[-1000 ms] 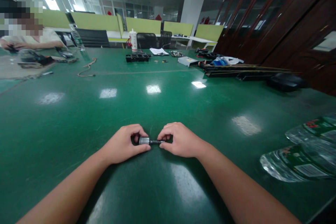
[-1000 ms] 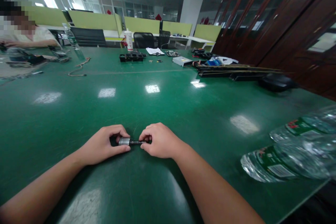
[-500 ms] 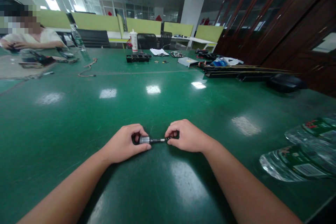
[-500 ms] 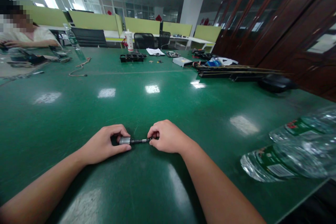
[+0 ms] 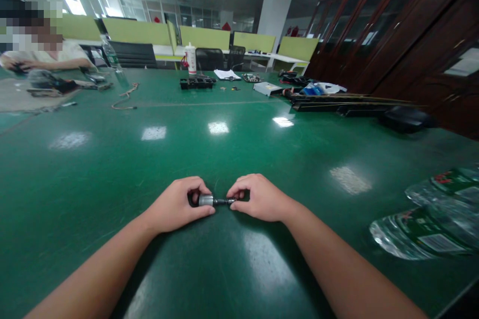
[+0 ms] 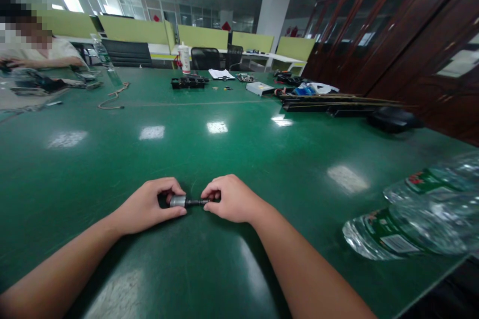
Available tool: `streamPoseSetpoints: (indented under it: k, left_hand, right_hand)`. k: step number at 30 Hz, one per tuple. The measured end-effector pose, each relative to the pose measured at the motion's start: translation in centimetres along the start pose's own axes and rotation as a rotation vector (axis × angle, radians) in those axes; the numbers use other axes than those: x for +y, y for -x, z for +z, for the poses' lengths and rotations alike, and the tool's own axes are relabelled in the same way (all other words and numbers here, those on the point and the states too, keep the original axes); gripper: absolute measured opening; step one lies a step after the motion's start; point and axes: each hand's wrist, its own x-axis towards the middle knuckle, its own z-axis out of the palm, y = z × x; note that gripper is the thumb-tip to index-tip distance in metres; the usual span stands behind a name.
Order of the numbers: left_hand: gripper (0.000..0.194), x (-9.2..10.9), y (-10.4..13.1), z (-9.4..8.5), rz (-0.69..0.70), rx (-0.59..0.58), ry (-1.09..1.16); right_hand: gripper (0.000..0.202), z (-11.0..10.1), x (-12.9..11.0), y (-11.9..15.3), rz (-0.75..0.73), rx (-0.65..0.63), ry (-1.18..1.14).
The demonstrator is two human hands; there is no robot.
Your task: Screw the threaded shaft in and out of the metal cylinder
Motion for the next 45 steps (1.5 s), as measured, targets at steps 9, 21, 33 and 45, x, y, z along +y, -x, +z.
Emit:
streamPoseSetpoints:
  k: [9,21,33,45]
  left_hand:
    - [0.023,0.0,-0.1,0.0,-0.027,-0.026,-0.028]
    - [0.028,-0.1,0.0,0.0,0.002,-0.034,-0.052]
    - [0.024,0.0,0.0,0.0,-0.019,-0.034,-0.043]
    - [0.023,0.2,-0.1,-0.1,-0.004,-0.002,-0.027]
  right_hand:
    - [0.018,2.1,-1.2,-0.6,-0.076,0.072,0.092]
    - [0.015,2.0,-1.5,-0.4,-0.091,0.07,0.13]
    - [0.017,2.1,-1.3,-0.5,-0.098,0.066,0.161]
    - [0.016,1.7,-1.2,-0.4,-0.142,0.053,0.141]
